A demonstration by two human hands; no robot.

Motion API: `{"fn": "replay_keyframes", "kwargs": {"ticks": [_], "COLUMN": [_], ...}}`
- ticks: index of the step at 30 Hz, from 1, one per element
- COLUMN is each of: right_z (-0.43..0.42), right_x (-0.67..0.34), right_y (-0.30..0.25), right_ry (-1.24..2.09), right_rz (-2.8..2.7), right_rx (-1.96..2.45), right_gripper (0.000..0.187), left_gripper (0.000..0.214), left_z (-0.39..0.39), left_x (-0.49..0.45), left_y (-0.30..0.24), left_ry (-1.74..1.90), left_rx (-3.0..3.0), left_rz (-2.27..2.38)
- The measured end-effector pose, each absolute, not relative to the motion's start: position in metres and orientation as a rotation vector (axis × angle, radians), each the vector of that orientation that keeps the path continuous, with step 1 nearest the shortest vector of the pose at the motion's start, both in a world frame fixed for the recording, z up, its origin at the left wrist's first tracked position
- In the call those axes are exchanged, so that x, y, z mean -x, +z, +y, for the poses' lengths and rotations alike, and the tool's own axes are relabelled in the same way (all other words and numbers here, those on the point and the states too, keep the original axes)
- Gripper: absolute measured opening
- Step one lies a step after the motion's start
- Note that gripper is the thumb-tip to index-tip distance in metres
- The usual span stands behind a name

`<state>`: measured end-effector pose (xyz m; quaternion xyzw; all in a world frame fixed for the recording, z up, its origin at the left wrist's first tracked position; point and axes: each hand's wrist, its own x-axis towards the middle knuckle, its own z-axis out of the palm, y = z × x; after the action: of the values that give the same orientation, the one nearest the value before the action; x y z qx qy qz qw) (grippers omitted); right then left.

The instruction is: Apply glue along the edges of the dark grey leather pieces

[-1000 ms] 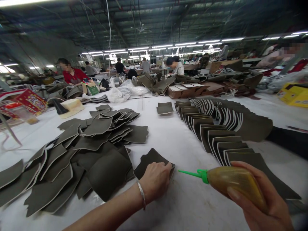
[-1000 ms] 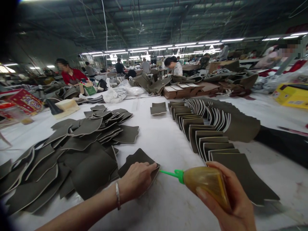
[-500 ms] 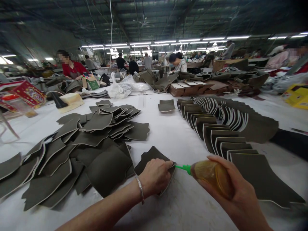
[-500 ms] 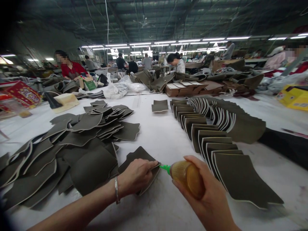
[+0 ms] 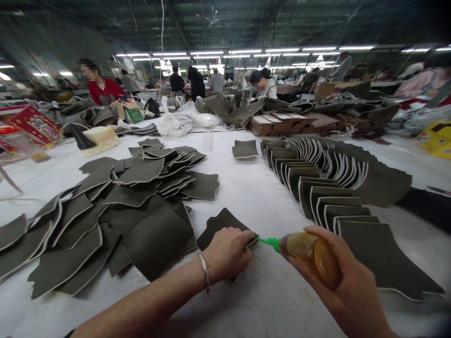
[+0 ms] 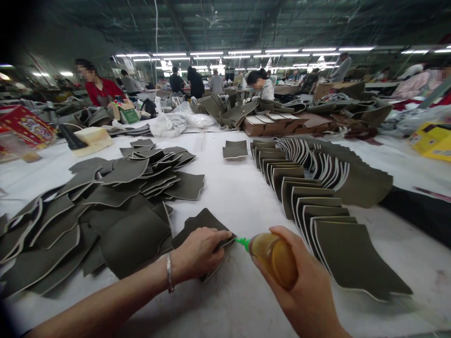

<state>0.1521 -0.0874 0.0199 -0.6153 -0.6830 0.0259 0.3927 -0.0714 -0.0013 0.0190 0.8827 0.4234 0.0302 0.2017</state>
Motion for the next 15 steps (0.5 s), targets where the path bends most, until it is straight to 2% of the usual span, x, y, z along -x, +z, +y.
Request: {"fn": "replay_keyframes", "kwargs": {"ticks": [4, 15], "right_z": [-0.0883, -0.0918], "right_x": [-0.1505, -0.1464], "right_y": [0.0217, 0.0217], "right_ry": [0.224, 0.329], "right_rz": [-1.617, -1.472], "right_rx": [1.596, 1.609], "right_gripper": [0.047, 0.042], "left_gripper": [0.046, 0.049], "left_z": [-0.0015, -0.0025], "left_x": [0.0713, 0.0728], "left_y": [0.0209, 0.0248], "left_ry": [0.064, 0.048], "left_rx": [-2.459, -2.427], "left_rz": [1.188, 1.165]}}
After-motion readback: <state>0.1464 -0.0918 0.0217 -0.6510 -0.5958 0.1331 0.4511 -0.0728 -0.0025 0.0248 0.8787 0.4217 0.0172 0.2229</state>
